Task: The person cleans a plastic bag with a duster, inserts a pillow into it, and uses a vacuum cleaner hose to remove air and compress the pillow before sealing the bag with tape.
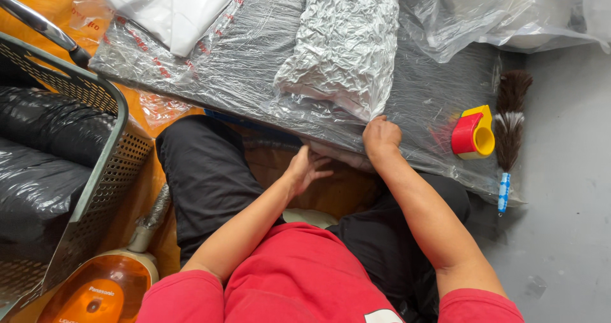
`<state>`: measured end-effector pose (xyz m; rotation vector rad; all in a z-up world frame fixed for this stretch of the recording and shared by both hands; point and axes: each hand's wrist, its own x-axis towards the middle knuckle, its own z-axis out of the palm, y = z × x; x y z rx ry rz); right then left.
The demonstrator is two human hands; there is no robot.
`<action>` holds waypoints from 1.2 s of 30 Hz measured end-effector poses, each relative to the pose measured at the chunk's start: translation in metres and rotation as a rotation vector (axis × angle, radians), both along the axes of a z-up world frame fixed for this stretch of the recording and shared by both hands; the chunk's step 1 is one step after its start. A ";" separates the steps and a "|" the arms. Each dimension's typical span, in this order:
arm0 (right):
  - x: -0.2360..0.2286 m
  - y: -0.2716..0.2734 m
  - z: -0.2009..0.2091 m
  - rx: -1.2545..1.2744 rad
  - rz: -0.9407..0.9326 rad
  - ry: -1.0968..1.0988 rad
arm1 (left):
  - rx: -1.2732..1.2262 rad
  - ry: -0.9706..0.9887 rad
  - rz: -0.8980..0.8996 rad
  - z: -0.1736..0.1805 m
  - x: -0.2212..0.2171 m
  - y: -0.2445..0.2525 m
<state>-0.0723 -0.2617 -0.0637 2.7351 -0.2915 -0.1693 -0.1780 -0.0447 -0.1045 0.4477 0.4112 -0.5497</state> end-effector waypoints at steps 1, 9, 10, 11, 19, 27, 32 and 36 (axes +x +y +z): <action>-0.002 0.003 0.004 0.016 -0.019 -0.004 | 0.143 -0.018 -0.098 -0.021 -0.001 -0.004; 0.001 -0.003 -0.007 0.008 -0.025 -0.061 | 0.054 -0.071 -0.092 -0.005 -0.002 -0.005; 0.001 -0.004 -0.008 0.012 -0.024 -0.067 | 0.090 -0.092 -0.105 -0.008 -0.003 -0.005; 0.001 -0.005 -0.009 0.015 -0.023 -0.073 | 0.126 -0.114 -0.119 -0.012 -0.004 -0.005; 0.024 -0.057 -0.070 -0.092 0.091 -0.211 | 0.288 -0.177 -0.221 -0.004 -0.011 -0.005; 0.011 -0.006 0.033 -0.232 0.157 0.272 | 0.342 -0.078 -0.281 0.004 -0.016 -0.004; 0.022 0.005 0.055 -0.381 0.133 0.459 | 0.542 -0.126 -0.395 0.036 -0.022 0.016; 0.044 -0.097 -0.030 -0.835 0.644 0.608 | 0.886 -0.287 -0.324 0.076 -0.068 0.085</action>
